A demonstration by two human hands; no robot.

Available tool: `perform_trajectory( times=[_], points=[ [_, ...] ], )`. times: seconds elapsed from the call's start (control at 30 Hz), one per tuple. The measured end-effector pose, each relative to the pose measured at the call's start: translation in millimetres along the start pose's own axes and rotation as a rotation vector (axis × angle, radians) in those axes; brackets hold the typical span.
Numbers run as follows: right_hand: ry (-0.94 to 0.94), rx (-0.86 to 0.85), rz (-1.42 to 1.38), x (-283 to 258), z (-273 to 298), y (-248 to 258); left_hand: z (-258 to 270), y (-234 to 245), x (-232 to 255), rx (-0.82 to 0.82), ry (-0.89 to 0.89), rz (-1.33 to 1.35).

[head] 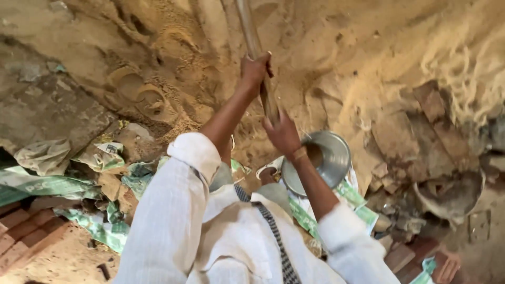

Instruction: The person digs sand from a sand pile using a long-handled hoe, scooping sand into a large metal basin. They lift the full basin, carry it up concrete stairs, empty the sand, then return to the pile and repeat the digging and filling before carrying the basin up the stairs again.

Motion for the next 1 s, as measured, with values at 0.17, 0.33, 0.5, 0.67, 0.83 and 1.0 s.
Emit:
perform_trajectory(
  times=[0.17,0.33,0.5,0.67,0.83,1.0],
  points=[
    [-0.049,-0.13,-0.167,25,-128,-88,-42,61,-69,0.005,0.114,-0.475],
    [0.166,-0.157,0.168,242,-133,-208,-65,113,-327,-0.192,0.358,-0.541],
    [-0.091,-0.33,-0.041,231,83,-202,152,175,-322,-0.386,0.367,-0.671],
    [0.221,-0.603,0.588,282,56,-221,131,129,-310,-0.412,0.612,-0.611],
    [-0.224,-0.613,0.107,219,30,-186,106,133,-324,-0.458,0.77,-0.305],
    [-0.03,-0.594,-0.182,262,-33,-189,63,130,-362,-0.449,0.636,0.101]
  ],
)
Point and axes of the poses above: each hand's wrist, its own z-axis away from the middle knuckle, its own y-axis out of the back of the hand, x = y × z, the point moved 4 cm from there along -z, towards the middle knuckle, and after that the axes turned 1 degree about -y, right-handed, at the moved point
